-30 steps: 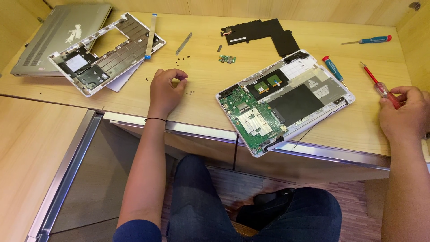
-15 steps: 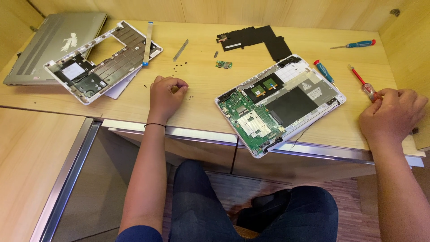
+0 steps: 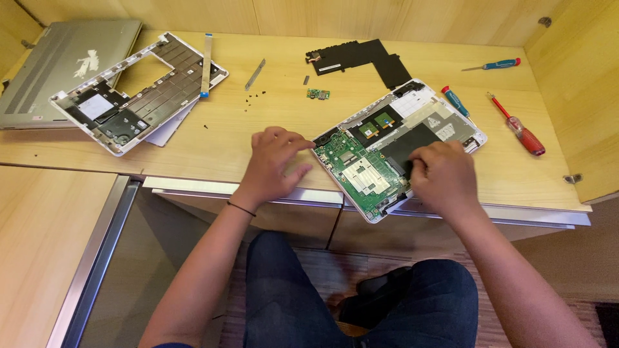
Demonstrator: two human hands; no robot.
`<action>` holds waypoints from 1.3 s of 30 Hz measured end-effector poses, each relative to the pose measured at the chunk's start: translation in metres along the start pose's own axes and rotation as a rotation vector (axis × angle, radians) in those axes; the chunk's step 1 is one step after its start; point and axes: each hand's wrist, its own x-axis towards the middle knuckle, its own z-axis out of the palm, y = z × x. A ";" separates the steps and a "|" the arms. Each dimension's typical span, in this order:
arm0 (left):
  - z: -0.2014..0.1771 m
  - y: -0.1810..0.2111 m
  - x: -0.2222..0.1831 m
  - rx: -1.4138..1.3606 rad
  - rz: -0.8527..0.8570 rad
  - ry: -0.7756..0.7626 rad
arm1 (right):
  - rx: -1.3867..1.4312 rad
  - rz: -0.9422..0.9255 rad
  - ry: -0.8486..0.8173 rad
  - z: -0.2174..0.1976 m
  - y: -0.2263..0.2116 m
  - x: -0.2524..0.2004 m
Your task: Disassembling a laptop motherboard by removing the battery, unscrewing components, and disconnecting ribbon cables.
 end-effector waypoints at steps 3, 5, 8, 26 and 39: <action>0.004 0.025 0.002 0.046 -0.091 -0.157 | 0.103 0.182 -0.217 -0.014 -0.032 0.011; 0.004 0.026 0.008 0.032 -0.143 -0.198 | 0.152 0.201 -0.230 -0.015 -0.036 0.014; 0.006 0.025 0.010 0.018 -0.215 -0.235 | 0.277 0.249 -0.243 -0.010 -0.033 0.017; 0.002 0.024 0.007 0.001 -0.225 -0.228 | 1.035 0.513 -0.210 0.005 -0.015 0.026; 0.002 0.025 0.006 -0.011 -0.224 -0.195 | 1.373 0.631 -0.322 0.007 0.007 0.011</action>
